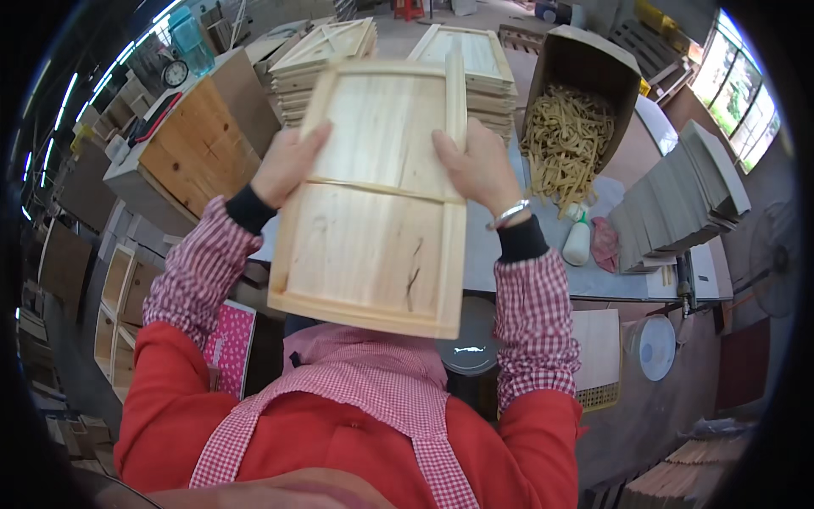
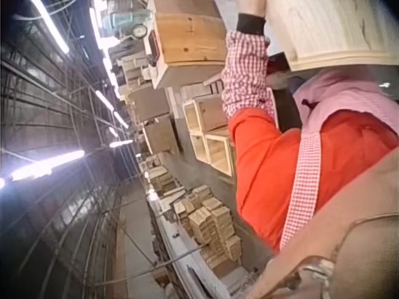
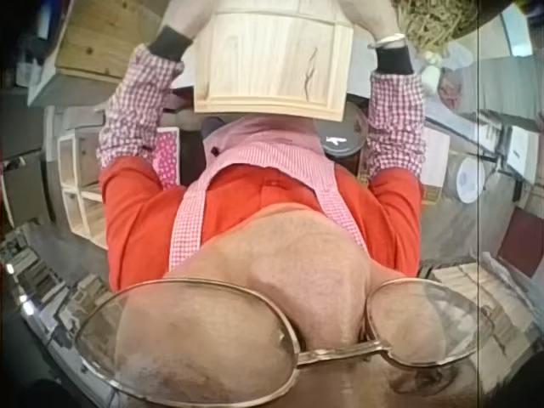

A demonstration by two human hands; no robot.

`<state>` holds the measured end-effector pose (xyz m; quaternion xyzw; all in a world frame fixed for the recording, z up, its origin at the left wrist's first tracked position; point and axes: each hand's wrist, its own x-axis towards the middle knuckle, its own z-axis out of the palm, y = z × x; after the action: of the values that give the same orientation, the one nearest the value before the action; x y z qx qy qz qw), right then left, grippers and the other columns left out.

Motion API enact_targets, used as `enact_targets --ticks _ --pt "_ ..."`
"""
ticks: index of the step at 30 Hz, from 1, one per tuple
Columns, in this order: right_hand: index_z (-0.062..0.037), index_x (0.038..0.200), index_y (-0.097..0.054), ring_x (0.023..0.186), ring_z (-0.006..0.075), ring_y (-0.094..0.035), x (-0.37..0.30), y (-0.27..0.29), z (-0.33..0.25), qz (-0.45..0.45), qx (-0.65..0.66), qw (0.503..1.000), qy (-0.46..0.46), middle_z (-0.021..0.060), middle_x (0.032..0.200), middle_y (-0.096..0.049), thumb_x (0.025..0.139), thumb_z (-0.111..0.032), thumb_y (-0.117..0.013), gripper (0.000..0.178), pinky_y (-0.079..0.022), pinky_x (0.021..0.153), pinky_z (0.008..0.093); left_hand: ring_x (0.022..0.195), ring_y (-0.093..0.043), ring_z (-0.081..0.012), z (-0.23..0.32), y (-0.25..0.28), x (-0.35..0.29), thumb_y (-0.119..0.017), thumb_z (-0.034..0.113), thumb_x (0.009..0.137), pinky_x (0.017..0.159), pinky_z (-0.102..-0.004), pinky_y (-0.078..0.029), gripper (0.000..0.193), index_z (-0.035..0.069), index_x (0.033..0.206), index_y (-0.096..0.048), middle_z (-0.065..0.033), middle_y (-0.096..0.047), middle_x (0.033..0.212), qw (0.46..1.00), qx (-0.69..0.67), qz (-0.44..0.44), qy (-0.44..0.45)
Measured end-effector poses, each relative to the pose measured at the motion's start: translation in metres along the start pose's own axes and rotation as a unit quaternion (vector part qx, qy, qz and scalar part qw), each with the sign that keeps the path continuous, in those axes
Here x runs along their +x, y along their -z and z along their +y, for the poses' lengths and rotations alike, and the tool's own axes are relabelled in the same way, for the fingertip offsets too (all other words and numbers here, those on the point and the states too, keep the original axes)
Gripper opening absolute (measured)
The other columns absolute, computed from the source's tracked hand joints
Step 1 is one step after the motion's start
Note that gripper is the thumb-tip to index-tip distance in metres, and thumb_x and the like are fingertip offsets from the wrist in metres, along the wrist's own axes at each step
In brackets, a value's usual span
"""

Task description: Assembling wooden boxes by applying glue to the joints of wooden panels, fitting them together, and securing them with rubber bands.

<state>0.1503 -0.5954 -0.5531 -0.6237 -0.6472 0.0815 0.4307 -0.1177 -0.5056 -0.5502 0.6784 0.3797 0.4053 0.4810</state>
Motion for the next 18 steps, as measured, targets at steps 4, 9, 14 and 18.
enact_targets --ticks 4,9,14,18 --pt "0.0061 0.116 -0.053 0.069 0.0305 -0.065 -0.014 0.001 -0.05 0.169 0.017 0.973 0.155 0.0216 0.083 -0.065 0.086 -0.026 -0.062 0.045 -0.051 0.061 0.0368 0.07 -0.058 -0.0122 0.037 0.012 -0.02 -0.055 0.034 0.093 0.065 -0.0297 -0.047 0.042 -0.007 0.102 -0.061 -0.0095 -0.065 0.082 0.978 0.111 0.119 -0.128" --pt "0.0087 0.132 -0.037 0.066 0.0361 -0.064 -0.044 -0.062 0.004 0.252 -0.078 0.941 0.213 0.022 0.08 -0.064 0.082 -0.023 -0.067 0.066 -0.052 0.056 0.0391 0.066 -0.052 -0.0139 -0.068 -0.002 -0.015 -0.051 0.038 0.095 0.062 -0.0332 -0.045 0.044 -0.005 0.092 -0.061 -0.0103 -0.06 0.073 0.899 0.178 0.298 -0.268" --pt "0.01 0.131 -0.037 0.066 0.0359 -0.063 -0.054 -0.09 0.023 0.236 -0.051 0.946 0.214 0.0227 0.085 -0.063 0.082 -0.021 -0.068 0.066 -0.052 0.057 0.039 0.061 -0.047 -0.0156 -0.097 -0.017 -0.017 -0.042 0.047 0.097 0.055 -0.0366 -0.039 0.056 -0.005 0.08 -0.055 -0.0091 -0.051 0.063 0.903 0.138 0.315 -0.258" --pt "0.0109 0.133 -0.033 0.07 0.0373 -0.065 -0.044 -0.073 0.019 0.199 -0.05 0.958 0.2 0.0218 0.087 -0.065 0.084 -0.015 -0.065 0.065 -0.052 0.06 0.0393 0.064 -0.048 -0.0141 -0.079 -0.009 -0.014 -0.042 0.05 0.097 0.056 -0.0363 -0.039 0.06 -0.006 0.08 -0.056 -0.0072 -0.053 0.065 0.902 0.16 0.31 -0.255"
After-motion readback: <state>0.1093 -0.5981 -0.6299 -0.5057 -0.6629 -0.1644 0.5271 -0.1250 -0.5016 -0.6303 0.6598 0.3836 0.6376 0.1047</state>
